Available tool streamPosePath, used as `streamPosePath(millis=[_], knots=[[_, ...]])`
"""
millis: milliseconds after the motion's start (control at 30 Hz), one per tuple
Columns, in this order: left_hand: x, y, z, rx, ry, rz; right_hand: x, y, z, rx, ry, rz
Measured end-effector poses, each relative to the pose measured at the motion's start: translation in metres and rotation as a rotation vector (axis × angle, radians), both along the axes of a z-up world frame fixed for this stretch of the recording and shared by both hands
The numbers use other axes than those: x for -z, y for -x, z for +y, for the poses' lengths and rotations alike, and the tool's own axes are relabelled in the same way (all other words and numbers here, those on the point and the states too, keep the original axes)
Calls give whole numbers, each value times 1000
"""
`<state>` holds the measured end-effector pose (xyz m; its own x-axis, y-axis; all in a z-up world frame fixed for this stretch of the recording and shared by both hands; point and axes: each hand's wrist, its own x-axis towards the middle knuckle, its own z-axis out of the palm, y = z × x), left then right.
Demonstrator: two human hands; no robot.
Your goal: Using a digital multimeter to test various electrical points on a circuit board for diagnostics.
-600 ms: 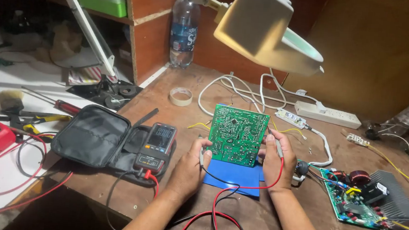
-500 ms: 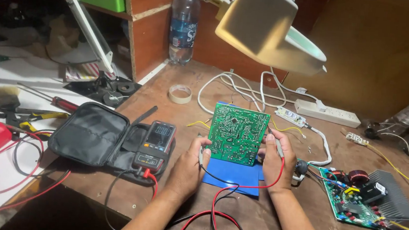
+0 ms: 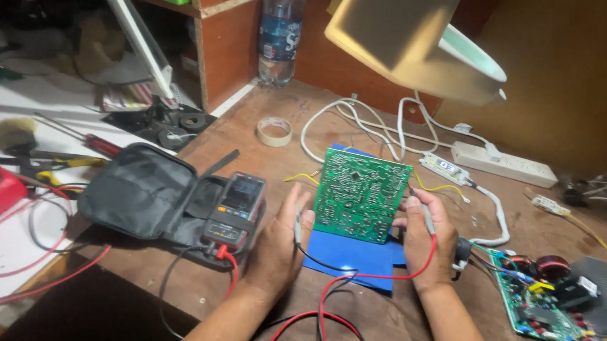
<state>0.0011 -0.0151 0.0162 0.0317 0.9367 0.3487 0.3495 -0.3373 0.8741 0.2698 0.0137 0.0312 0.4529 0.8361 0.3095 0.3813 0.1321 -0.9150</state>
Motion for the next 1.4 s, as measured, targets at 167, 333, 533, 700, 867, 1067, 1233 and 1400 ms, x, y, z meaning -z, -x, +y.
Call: streamPosePath(millis=[167,333,533,700,867,1067,1233,1400], knots=[[10,0,2,-38,-389,39,-9,7,-7,-35,30,-46],[-28,-9,4,10,-673,113,-4,7,-6,-39,3,-23],[-66,-35,55,50,-846,62,-11,13,-11,1,16,-66],[-59,-44,74,40,-908,-77,0,5,-7,-16,-13,-84],[-15,-51,104,107,-702,-62,-4,8,-6,-14,-2,-54],[-13,-51,104,246,-626,-56,-4,3,-5,8,23,-27],[-29,-38,98,213,-600,-16,-1,1,2,8,35,0],[-25,-33,103,153,-541,90,7,-1,3,1,16,-44]])
